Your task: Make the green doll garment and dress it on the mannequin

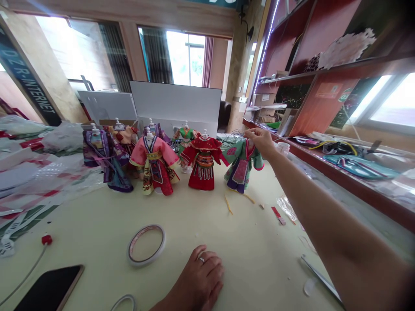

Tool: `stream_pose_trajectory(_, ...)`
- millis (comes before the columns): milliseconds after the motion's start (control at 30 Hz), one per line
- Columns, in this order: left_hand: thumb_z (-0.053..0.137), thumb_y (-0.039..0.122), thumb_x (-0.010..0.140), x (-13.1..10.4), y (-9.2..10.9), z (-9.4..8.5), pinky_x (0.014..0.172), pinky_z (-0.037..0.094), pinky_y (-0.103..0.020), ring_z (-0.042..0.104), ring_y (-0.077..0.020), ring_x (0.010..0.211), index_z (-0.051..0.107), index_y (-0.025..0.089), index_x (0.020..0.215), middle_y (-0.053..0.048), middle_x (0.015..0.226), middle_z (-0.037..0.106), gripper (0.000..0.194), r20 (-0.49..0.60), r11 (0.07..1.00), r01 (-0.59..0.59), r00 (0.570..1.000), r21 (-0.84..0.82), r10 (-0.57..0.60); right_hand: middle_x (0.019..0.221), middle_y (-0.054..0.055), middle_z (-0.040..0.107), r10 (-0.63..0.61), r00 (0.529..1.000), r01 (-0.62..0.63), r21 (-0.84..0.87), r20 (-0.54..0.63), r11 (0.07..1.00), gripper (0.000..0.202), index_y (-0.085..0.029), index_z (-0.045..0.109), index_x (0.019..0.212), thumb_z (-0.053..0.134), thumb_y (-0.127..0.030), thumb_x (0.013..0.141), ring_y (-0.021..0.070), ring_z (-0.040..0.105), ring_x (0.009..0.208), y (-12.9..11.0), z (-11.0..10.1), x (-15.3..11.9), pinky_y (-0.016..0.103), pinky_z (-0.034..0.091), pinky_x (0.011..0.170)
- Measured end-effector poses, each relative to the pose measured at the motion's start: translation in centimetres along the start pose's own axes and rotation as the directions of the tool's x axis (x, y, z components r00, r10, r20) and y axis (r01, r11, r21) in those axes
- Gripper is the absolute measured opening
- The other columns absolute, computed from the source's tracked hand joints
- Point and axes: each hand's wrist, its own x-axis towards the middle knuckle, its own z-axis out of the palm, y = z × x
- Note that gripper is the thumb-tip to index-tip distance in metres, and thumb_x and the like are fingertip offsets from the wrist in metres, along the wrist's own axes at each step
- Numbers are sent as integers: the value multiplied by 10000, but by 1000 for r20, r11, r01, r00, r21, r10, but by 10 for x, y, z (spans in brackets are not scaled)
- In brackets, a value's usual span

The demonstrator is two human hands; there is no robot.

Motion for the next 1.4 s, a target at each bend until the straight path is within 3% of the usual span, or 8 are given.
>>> stream_pose_trajectory(200,476,114,803,0,3,-3,932,402,-427,580,-188,902,556,159,1004,-55,933,659,221,26,1000,17,1000,-15,-16,887,59,632,-27,987,22,-36,-161,999,317,-166,611,899,625,-421,712,180,586,831,-1,-12,-9,341,445,782)
stream_pose_trajectory(400,470,109,824,0,6,-4,911,426,-394,597,-161,870,569,160,987,-52,895,669,197,-94,999,-37,995,-35,33,904,64,633,-20,976,-3,-105,-219,994,280,-169,605,915,585,-400,759,181,584,850,-3,-61,-49,323,442,793)
stream_pose_trajectory(600,564,67,776,6,7,-27,854,475,-361,613,-163,860,590,159,972,-55,880,682,218,-294,994,-94,953,-55,74,807,56,668,38,999,-31,-211,28,977,251,-157,660,843,617,-384,743,178,606,750,-29,-130,-153,328,476,712)
stream_pose_trajectory(733,580,38,758,9,12,-54,771,501,-314,622,-162,834,608,164,955,-50,850,684,235,-397,997,-21,918,-79,-12,785,63,679,144,975,-75,-364,168,928,283,-162,673,826,601,-427,754,201,613,734,-41,-179,-238,358,480,694)
stream_pose_trajectory(867,579,67,770,-4,22,-78,768,500,-299,638,-158,814,623,180,947,-33,860,689,215,-407,997,47,911,-68,-71,840,65,680,370,895,-127,-652,250,747,321,-198,654,862,482,-467,830,207,615,729,-40,-220,-319,331,473,628)
stream_pose_trajectory(1000,581,90,778,-31,27,-87,784,492,-284,644,-147,794,630,203,936,-10,852,690,200,-360,994,108,927,-22,-109,964,83,656,480,843,-65,-839,244,540,371,-226,643,956,427,-504,837,241,615,807,-36,-237,-375,331,465,622)
stream_pose_trajectory(1233,552,193,827,-66,21,-75,734,493,-265,652,-150,792,626,228,914,6,846,693,120,-332,966,258,911,-7,-246,1077,109,605,516,814,-56,-848,267,527,440,-207,540,1144,439,-494,827,224,607,836,-20,-243,-392,306,477,641)
stream_pose_trajectory(1400,569,211,817,-72,14,-66,719,493,-265,656,-151,758,628,222,915,-1,827,697,115,-344,971,234,917,48,-204,1047,104,612,391,879,-4,-816,273,578,406,-182,537,1100,517,-446,792,211,614,803,-15,-245,-400,291,485,650)
